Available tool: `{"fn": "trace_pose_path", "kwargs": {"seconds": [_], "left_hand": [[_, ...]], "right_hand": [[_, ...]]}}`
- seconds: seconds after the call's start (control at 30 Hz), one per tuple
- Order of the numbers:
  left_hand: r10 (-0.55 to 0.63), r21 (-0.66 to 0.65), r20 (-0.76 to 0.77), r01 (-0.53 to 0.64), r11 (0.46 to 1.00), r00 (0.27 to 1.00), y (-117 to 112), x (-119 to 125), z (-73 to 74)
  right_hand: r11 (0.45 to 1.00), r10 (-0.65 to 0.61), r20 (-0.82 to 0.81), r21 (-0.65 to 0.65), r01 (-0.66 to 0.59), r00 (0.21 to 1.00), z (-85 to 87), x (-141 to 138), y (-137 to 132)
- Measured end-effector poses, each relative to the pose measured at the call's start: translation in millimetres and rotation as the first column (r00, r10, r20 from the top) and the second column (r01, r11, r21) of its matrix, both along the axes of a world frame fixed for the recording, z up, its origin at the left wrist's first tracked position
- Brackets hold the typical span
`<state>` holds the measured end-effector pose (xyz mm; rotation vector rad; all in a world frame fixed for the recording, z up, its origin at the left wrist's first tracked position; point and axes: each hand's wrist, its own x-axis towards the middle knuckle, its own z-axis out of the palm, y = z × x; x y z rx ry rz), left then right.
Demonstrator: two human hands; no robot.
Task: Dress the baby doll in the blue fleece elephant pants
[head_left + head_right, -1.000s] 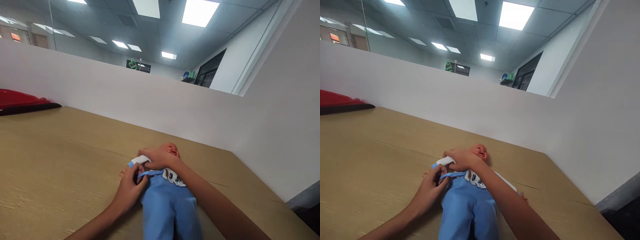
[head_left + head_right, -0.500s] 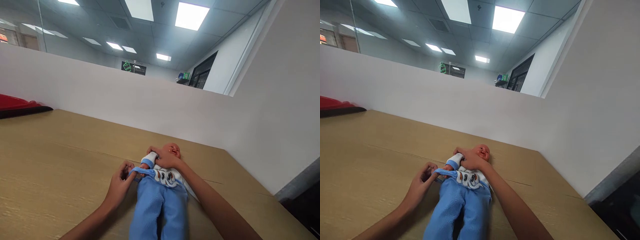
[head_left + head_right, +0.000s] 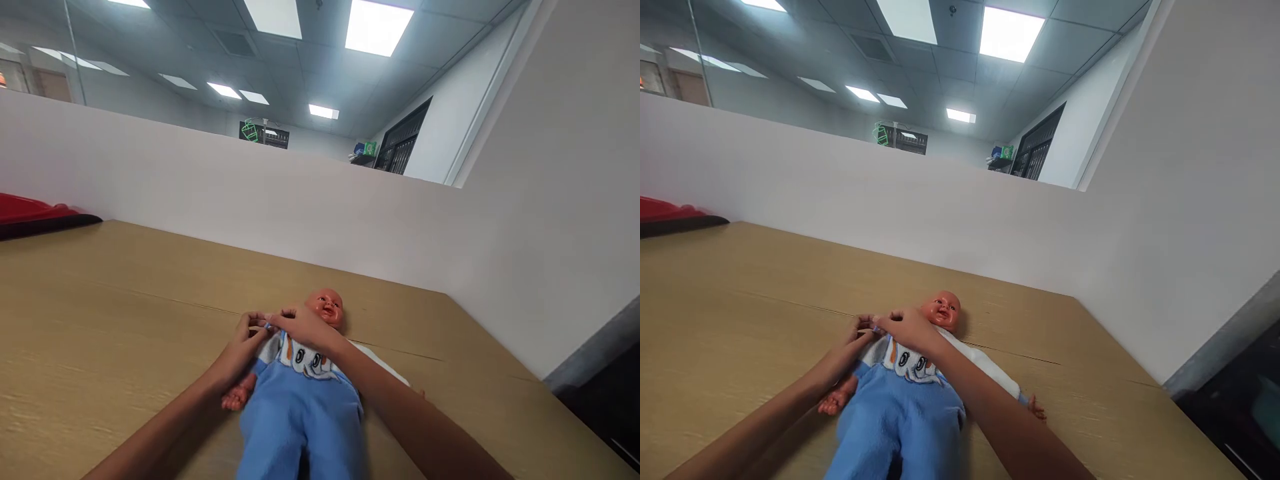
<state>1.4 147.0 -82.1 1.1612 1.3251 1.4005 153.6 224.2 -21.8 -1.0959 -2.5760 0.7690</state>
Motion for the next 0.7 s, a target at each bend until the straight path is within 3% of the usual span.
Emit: {"fn": "trace_pose_path", "kwargs": {"seconds": [0.13,0.27,0.53,0.7], "left_hand": [[-0.128,-0.15,-0.167,0.103,0.983,0.978,-9,-9,3.2],[-0.23,-0.311,-0.319,0.127,0.942,0.92,-16,-20,9.4],[-0.102,-0.114,-0.525,0.049,0.992,0.845,-15,-14,22.9],[-0.099,-0.064,-0.609,0.075,0.995,0.787,-23,-29,35.0]], "right_hand": [[0.967,-0.209,0.048,0.16,0.199,0.977,4.5,9,-5],[0.947,-0.227,0.144,0.263,0.184,0.963,6.8,21,-8],[0.969,-0.133,0.313,0.242,0.057,0.94,23.2,-15,-1],[0.924,-0.292,0.4,0.351,0.149,0.869,19.2,-15,12]]}}
